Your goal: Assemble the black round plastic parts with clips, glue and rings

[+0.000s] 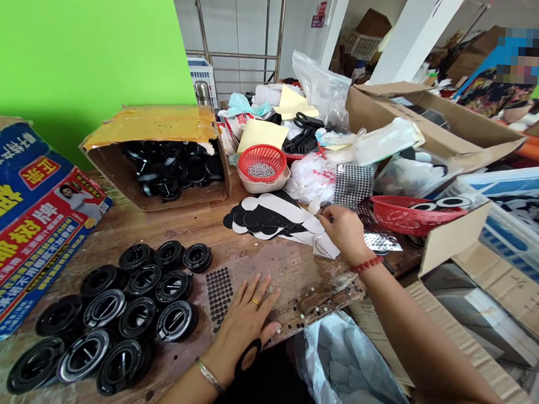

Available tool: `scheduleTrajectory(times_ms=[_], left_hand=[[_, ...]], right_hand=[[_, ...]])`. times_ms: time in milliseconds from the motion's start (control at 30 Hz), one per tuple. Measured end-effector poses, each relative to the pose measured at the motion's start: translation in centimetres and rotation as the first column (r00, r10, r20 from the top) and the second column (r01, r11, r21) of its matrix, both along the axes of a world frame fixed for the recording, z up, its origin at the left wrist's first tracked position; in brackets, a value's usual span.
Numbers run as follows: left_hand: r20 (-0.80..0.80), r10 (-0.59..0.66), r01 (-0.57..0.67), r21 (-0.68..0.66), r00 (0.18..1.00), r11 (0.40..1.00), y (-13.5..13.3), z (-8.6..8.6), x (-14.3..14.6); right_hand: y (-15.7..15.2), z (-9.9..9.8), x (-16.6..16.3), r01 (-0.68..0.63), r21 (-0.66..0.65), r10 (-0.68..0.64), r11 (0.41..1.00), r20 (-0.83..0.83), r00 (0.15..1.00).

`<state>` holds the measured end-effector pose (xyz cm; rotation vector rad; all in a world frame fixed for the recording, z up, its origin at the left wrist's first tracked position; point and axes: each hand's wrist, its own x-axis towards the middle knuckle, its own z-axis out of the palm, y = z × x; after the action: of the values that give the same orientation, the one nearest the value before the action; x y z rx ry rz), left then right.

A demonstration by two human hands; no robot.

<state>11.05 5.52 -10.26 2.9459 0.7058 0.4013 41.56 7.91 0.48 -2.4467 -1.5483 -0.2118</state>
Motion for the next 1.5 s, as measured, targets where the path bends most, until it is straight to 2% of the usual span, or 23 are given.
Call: scheduleTrajectory(times_ms=[67,133,267,400,567,633,700,767,833,900,1000,1067,1133,1167,1233,1333,1367,1433,1500], left_hand=[[0.022,0.009,-0.009,-0.007,1.0,1.0,0.0,-0.2,-0.2],[0.04,-0.008,0.008,-0.004,0.999,1.0,0.2,-0.3,-0.6],[0.07,-0.074,0.071,0.038,0.995,0.997,0.6,-0.8,-1.5],[0.169,-0.049,0.038,0.07,0.984,0.997,0.2,-1.2,-2.2],[0.164,-0.003,-0.003,0.037,0.986,0.999,-0.7,-1.2,-3.1],[0.145,0.002,-0.006,0.026,0.989,1.0,-0.8,-0.8,-3.4],[0.114,0.011,-0.012,0.009,0.993,1.0,-0.8,-0.3,-3.6],[0.086,0.009,-0.009,-0.001,0.996,1.0,-0.7,0.3,-3.6],[0.071,-0.009,0.01,-0.008,0.997,1.0,-0.7,0.9,-3.6],[0.064,-0.026,0.027,-0.019,0.998,0.999,-0.7,1.4,-3.5],[0.057,-0.036,0.038,-0.041,0.998,0.998,-0.7,1.6,-3.5],[0.058,-0.031,0.034,-0.043,0.998,0.998,-0.6,1.5,-3.7],[0.063,-0.038,0.04,-0.035,0.997,0.999,-0.5,1.3,-3.8],[0.061,-0.046,0.049,-0.034,0.997,0.998,-0.4,1.2,-3.9],[0.051,-0.053,0.055,-0.035,0.997,0.998,-0.4,0.9,-3.9],[0.071,-0.02,0.021,-0.008,0.997,1.0,-0.5,0.2,-3.9],[0.081,-0.01,0.009,0.01,0.997,1.0,-0.6,-0.1,-3.9],[0.092,-0.012,0.008,0.048,0.996,0.999,-0.6,-0.7,-3.8],[0.084,-0.014,0.009,0.066,0.996,0.998,-0.7,-1.1,-3.9]], right_hand=[[-2.2,-0.1,-1.2,0.003,-0.187,0.002,0.982,0.027,1.0],[-3.9,-0.5,-2.3,0.03,-0.302,-0.015,0.953,0.052,0.999],[-5.1,-1.7,-3.5,0.076,-0.317,-0.057,0.945,0.07,0.996],[-4.9,-2.2,-3.6,0.109,-0.298,-0.088,0.948,0.083,0.993],[-6.3,-1.2,-3.7,0.137,-0.251,-0.116,0.958,0.095,0.989],[-7.8,-0.2,-3.6,0.149,-0.163,-0.137,0.975,0.082,0.987],[-9.8,1.0,-3.4,0.109,-0.016,-0.109,0.994,0.004,0.994],[-12.1,2.1,-2.9,0.032,0.118,-0.017,0.993,-0.129,0.992],[-14.3,2.7,-2.3,-0.032,0.137,0.068,0.99,-0.265,0.962],[-16.4,2.3,-1.9,-0.096,0.039,0.104,0.995,-0.381,0.919],[-19.4,-0.2,-1.8,-0.186,-0.224,0.056,0.957,-0.484,0.873],[-21.1,-2.4,-2.3,-0.148,-0.398,-0.053,0.905,-0.452,0.891],[-22.1,-4.1,-2.8,-0.066,-0.496,-0.143,0.866,-0.372,0.917],[-22.2,-4.6,-3.0,-0.054,-0.504,-0.149,0.862,-0.354,0.923],[-21.6,-4.4,-3.2,-0.116,-0.45,-0.078,0.886,-0.39,0.917],[-17.8,-2.1,-2.4,-0.235,-0.218,0.123,0.947,-0.43,0.894],[-15.9,-1.2,-1.9,-0.249,-0.119,0.186,0.961,-0.384,0.904],[-11.4,0.5,-0.7,-0.27,0.034,0.272,0.962,-0.167,0.948],[-6.6,1.3,0.6,-0.336,-0.005,0.336,0.942,0.061,0.94]])
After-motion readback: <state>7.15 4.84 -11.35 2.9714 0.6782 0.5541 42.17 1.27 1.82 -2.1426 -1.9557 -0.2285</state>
